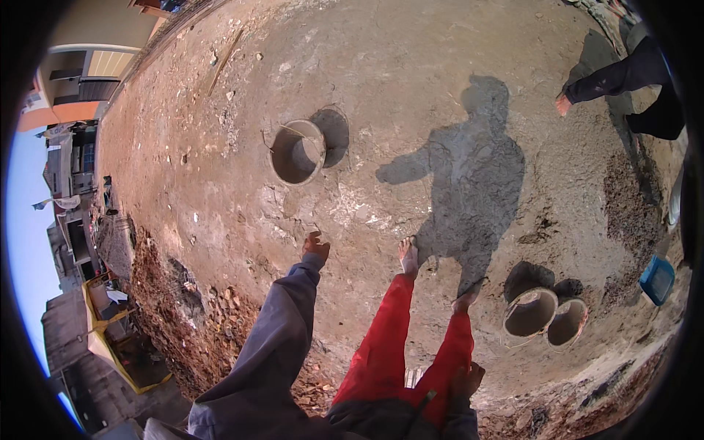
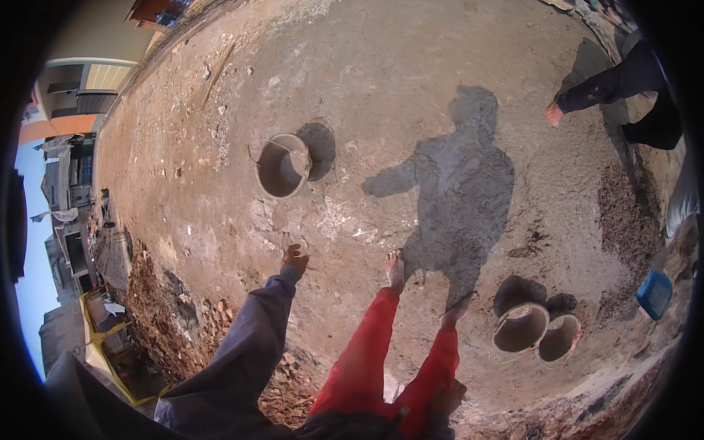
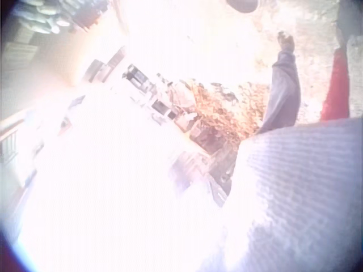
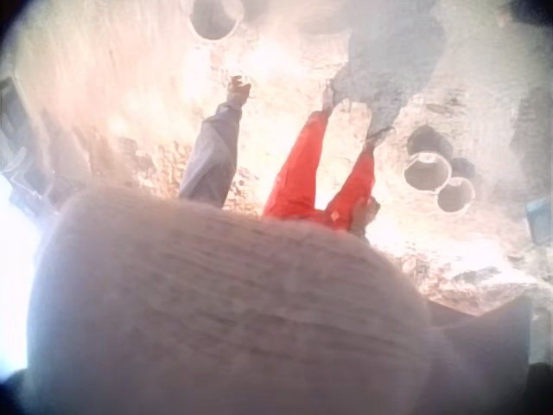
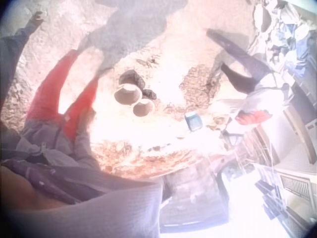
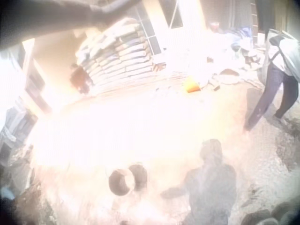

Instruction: The person mixes a pile of cement on the ground using a hoe and then scoops the mixed cement into buckets. Another person assists by moving the buckets.

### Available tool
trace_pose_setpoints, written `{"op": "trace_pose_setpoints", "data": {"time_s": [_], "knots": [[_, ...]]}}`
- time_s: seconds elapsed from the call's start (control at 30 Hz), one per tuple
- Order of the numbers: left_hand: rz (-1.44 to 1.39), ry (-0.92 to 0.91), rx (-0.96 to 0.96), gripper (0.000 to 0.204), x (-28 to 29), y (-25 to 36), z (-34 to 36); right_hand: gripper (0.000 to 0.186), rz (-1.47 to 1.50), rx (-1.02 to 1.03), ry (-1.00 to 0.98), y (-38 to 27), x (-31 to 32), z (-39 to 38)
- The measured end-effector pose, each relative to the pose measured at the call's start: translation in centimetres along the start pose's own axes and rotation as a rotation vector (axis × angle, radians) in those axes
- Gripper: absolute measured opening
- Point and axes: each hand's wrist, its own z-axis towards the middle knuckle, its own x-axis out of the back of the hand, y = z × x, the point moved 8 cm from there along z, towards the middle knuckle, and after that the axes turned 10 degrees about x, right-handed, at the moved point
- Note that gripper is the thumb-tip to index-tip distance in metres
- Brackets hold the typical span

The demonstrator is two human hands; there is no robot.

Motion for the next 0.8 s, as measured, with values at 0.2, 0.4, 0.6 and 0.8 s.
{"op": "trace_pose_setpoints", "data": {"time_s": [0.2,0.4,0.6,0.8], "knots": [[0.124,-0.003,-0.125,0.058,0.1,4.1,17.1,0.024,-0.065,0.068,0.065,-7.4,-2.4,-0.1],[0.456,0.011,-0.173,0.059,4.2,1.3,22.6,0.024,0.020,0.046,0.126,-14.1,-2.9,-0.4],[0.473,-0.017,-0.207,0.061,8.0,0.3,24.3,0.026,0.078,-0.069,0.143,-14.6,-5.5,-5.4],[0.465,0.049,-0.289,0.064,15.9,0.2,28.0,0.027,0.085,-0.455,0.078,-11.8,-12.5,-16.3]]}}
